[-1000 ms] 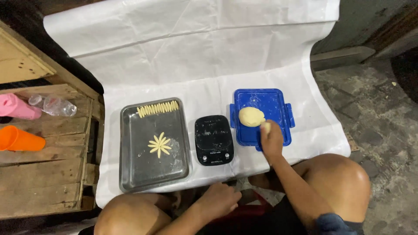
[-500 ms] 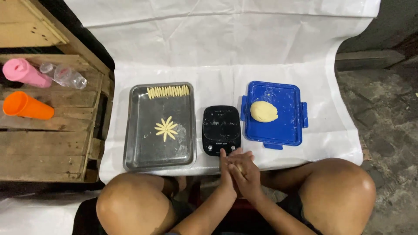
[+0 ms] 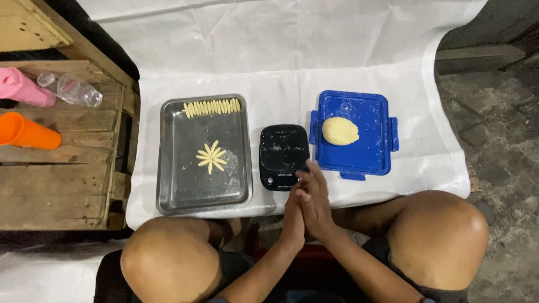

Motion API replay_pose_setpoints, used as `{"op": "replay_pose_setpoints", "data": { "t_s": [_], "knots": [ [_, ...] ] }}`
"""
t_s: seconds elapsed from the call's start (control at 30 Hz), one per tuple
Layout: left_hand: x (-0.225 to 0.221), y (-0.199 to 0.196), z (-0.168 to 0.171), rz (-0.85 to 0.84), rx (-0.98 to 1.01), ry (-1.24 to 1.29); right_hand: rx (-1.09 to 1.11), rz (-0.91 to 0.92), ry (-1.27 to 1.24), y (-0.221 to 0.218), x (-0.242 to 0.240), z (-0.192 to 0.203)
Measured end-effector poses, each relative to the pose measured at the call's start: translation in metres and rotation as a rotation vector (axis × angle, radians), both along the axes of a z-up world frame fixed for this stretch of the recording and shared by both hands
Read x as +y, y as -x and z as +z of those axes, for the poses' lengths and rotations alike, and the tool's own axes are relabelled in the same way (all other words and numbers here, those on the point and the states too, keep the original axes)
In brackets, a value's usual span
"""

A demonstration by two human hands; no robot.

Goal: The person is weighing small portions of dough on a digital scale and arranging them on a metal tray to create a decorative pattern.

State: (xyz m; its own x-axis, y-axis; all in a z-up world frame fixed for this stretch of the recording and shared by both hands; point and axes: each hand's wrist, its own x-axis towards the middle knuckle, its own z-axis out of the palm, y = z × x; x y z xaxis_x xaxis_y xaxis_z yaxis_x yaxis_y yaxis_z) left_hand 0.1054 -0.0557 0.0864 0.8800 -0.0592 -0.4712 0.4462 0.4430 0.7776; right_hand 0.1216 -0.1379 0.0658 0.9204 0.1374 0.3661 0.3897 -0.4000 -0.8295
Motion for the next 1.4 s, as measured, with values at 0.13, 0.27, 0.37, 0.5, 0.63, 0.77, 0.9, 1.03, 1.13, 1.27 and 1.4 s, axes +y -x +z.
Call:
{"op": "replay_pose_setpoints", "data": {
  "t_s": [0.13, 0.27, 0.37, 0.5, 0.63, 0.77, 0.9, 1.03, 1.13, 1.27, 1.4],
  "knots": [
    [0.009, -0.007, -0.027, -0.095, -0.135, -0.181, 0.017, -0.063, 0.143, 0.003, -0.007, 0.017],
    [0.032, -0.027, -0.022, -0.04, -0.436, -0.431, 0.229, -0.077, 0.064, 0.01, -0.019, 0.011],
    [0.042, -0.032, -0.005, -0.13, -0.642, -0.586, 0.333, -0.088, 0.215, 0.008, -0.028, 0.004],
    [0.032, -0.02, 0.005, -0.243, -0.744, -0.676, 0.408, -0.075, 0.249, -0.006, -0.026, 0.033],
    [0.037, -0.022, 0.001, -0.242, -0.633, -0.557, 0.443, -0.051, 0.195, -0.005, -0.03, 0.018],
    [0.038, -0.025, -0.005, -0.192, -0.579, -0.724, 0.381, 0.052, -0.024, -0.005, -0.03, 0.006],
    [0.042, -0.031, -0.006, -0.093, -0.609, -0.745, 0.472, 0.065, -0.061, -0.009, -0.02, 0.036],
    [0.051, -0.032, -0.018, -0.066, -0.617, -0.809, 0.474, 0.062, -0.115, -0.012, -0.032, 0.031],
    [0.056, -0.029, -0.005, -0.138, -0.609, -0.86, 0.525, 0.076, -0.077, -0.016, -0.032, 0.052],
    [0.073, -0.025, 0.058, -0.43, -0.475, -0.708, 0.569, 0.061, -0.057, -0.015, -0.039, 0.06],
    [0.084, -0.021, 0.068, -0.749, -0.23, -0.653, 0.64, 0.069, -0.012, -0.011, -0.034, 0.065]
  ]
}}
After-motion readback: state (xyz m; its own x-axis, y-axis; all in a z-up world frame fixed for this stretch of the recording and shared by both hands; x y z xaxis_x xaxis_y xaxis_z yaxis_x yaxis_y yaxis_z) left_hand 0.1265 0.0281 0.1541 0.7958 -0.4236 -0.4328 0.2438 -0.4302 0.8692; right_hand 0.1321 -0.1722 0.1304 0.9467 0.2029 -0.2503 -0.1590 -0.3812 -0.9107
